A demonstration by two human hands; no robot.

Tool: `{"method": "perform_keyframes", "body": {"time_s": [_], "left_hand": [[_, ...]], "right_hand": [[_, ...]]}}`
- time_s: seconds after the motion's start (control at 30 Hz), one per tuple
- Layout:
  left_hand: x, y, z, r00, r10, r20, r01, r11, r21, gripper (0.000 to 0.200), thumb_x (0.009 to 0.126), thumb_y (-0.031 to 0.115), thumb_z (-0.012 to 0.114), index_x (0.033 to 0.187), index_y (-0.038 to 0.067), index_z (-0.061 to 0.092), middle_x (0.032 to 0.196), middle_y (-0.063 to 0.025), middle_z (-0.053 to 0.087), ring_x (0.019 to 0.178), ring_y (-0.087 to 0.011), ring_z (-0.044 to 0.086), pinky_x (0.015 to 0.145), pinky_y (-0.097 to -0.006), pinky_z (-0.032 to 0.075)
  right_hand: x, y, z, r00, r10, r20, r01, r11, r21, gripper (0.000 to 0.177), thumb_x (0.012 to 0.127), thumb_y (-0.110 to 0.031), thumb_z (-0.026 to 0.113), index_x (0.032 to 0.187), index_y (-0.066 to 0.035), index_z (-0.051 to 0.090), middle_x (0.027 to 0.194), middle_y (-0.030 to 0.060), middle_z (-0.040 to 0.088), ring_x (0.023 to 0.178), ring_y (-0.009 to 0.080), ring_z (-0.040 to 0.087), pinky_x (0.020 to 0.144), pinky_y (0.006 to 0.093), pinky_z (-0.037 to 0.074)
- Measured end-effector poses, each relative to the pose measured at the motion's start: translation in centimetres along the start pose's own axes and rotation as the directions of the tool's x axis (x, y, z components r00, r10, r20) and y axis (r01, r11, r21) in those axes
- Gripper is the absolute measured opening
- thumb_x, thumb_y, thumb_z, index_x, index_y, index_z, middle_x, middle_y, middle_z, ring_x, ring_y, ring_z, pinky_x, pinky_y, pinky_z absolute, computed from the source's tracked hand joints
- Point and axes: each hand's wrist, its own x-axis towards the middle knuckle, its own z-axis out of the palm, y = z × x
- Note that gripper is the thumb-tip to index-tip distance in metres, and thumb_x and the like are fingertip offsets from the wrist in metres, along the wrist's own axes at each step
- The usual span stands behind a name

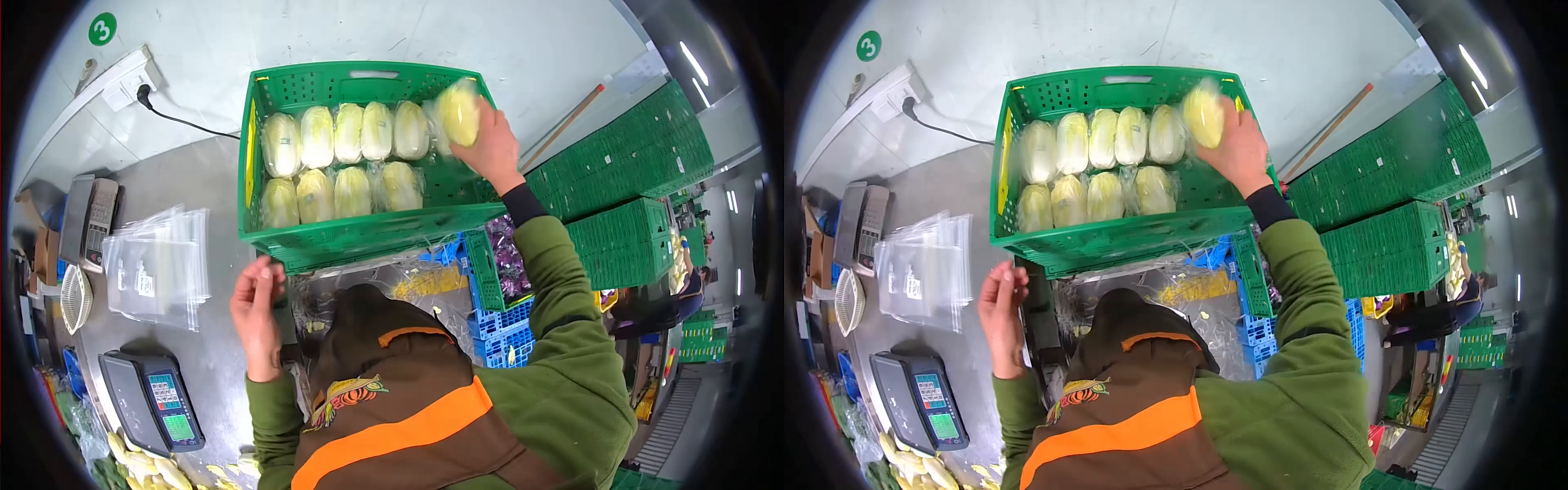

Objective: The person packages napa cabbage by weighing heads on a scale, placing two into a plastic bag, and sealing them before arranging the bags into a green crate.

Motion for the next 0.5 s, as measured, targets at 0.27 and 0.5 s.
{"method": "perform_keyframes", "body": {"time_s": [0.27,0.5], "left_hand": [[-3.5,-4.6,-1.9,0.922,-0.255,-0.290,0.239,0.967,-0.089,0.022,0.099,0.020,0.064,0.117,0.007,0.065,0.098,-0.0019,0.070,0.086,-0.0085,0.063,0.075,-0.0227,0.048],[-3.0,-4.0,-0.9,0.942,-0.177,-0.284,0.217,0.969,0.118,0.019,0.099,0.015,0.064,0.114,0.004,0.065,0.101,-0.0027,0.067,0.090,-0.0096,0.062,0.077,-0.0236,0.048]], "right_hand": [[-0.9,8.4,17.1,0.504,0.022,0.864,-0.641,0.680,0.357,0.090,0.070,-0.052,0.083,0.138,-0.004,0.048,0.129,0.0170,0.062,0.117,0.0314,0.061,0.095,0.0442,0.051],[3.3,4.1,11.1,0.312,0.128,0.941,0.020,0.990,-0.141,0.042,0.092,-0.040,0.066,0.118,-0.008,0.067,0.116,0.0170,0.068,0.108,0.0256,0.065,0.088,0.0361,0.052]]}}
